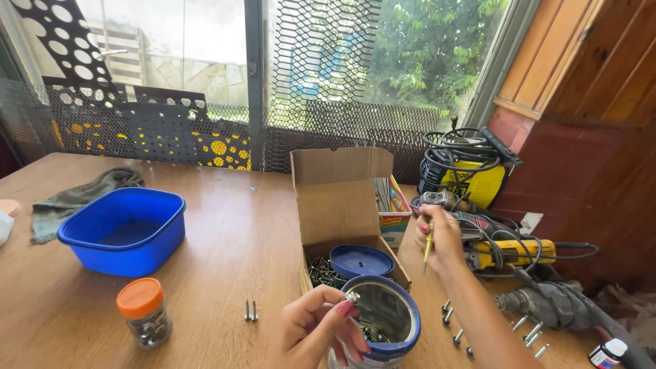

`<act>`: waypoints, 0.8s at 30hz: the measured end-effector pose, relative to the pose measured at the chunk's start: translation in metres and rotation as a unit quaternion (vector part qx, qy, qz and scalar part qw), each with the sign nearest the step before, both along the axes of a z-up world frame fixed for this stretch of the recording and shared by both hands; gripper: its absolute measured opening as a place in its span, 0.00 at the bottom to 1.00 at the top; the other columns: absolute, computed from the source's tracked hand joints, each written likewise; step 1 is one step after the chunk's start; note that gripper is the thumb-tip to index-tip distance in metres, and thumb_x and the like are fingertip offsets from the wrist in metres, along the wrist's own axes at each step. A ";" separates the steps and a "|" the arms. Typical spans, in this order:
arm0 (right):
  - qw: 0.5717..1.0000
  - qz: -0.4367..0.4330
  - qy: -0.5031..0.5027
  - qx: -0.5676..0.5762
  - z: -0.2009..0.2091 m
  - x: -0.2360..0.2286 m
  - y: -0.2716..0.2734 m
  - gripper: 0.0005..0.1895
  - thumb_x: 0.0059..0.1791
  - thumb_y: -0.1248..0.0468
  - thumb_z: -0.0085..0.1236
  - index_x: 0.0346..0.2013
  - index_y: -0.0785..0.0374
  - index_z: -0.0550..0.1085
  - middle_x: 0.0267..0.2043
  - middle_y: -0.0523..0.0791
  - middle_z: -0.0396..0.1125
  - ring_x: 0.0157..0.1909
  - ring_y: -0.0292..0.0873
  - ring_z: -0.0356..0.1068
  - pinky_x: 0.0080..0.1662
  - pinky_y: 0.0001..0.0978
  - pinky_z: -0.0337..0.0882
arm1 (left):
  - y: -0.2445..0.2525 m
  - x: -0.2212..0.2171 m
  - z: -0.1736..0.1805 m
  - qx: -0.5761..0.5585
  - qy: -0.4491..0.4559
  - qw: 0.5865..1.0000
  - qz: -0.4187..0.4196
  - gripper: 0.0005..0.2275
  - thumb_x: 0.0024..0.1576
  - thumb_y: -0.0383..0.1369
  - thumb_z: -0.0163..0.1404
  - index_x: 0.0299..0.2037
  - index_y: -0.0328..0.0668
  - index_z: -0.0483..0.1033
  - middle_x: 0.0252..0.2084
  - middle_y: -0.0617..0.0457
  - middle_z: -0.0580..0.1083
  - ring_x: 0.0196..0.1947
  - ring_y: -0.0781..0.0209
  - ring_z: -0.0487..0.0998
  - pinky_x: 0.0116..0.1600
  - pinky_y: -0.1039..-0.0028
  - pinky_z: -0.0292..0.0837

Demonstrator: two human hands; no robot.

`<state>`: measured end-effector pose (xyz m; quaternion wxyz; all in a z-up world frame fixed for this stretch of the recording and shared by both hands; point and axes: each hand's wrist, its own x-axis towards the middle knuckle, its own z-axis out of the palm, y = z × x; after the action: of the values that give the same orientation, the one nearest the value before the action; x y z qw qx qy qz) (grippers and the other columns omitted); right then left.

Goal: Assembling bolts by adding washers and nuts and using a screwdriver to tighten them at a workbench.

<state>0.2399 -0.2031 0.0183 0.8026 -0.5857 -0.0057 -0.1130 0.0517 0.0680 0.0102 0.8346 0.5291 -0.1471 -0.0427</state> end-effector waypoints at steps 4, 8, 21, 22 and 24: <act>0.993 -0.048 -0.100 0.031 0.039 -0.061 0.026 0.16 0.56 0.57 0.44 0.26 0.58 0.69 0.19 0.42 0.59 0.15 0.34 0.53 0.19 0.25 0.48 | -0.014 -0.003 -0.002 -0.005 0.018 1.000 -0.001 0.09 0.64 0.29 0.48 0.36 0.27 0.73 0.24 0.32 0.83 0.17 0.50 0.81 0.19 0.74 0.70; 0.987 -0.024 -0.151 0.047 0.050 -0.108 0.038 0.32 0.59 0.46 0.39 0.17 0.62 0.67 0.12 0.42 0.48 0.11 0.36 0.44 0.18 0.30 0.40 | -0.030 -0.011 0.009 -0.029 -0.022 0.999 0.022 0.09 0.64 0.31 0.48 0.37 0.31 0.72 0.24 0.31 0.82 0.15 0.51 0.79 0.19 0.73 0.71; 0.962 0.100 -0.213 0.135 0.022 -0.195 0.019 0.16 0.58 0.52 0.51 0.43 0.63 0.71 0.35 0.50 0.69 0.34 0.48 0.74 0.36 0.34 0.76 | -0.049 -0.044 0.041 -0.090 -0.059 0.992 -0.069 0.10 0.67 0.34 0.45 0.43 0.33 0.72 0.30 0.34 0.80 0.20 0.51 0.80 0.24 0.76 0.71; 0.960 0.140 -0.189 0.152 0.019 -0.196 0.017 0.24 0.60 0.49 0.48 0.52 0.69 0.74 0.43 0.58 0.76 0.35 0.50 0.77 0.32 0.34 0.76 | -0.049 -0.045 0.040 -0.088 -0.065 0.991 -0.078 0.10 0.67 0.34 0.44 0.44 0.32 0.72 0.31 0.33 0.80 0.20 0.50 0.80 0.24 0.76 0.71; 0.950 0.156 -0.241 0.124 0.027 -0.210 0.029 0.17 0.58 0.56 0.49 0.48 0.69 0.75 0.33 0.52 0.68 0.27 0.45 0.67 0.25 0.29 0.66 | -0.050 -0.046 0.035 -0.087 -0.059 0.991 -0.088 0.09 0.67 0.33 0.44 0.44 0.33 0.71 0.31 0.34 0.80 0.20 0.51 0.80 0.25 0.76 0.72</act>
<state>0.0303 -0.1741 0.0456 0.8511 -0.4286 -0.2765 -0.1244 0.0058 0.0180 0.0449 0.8603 0.4412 -0.2452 -0.0715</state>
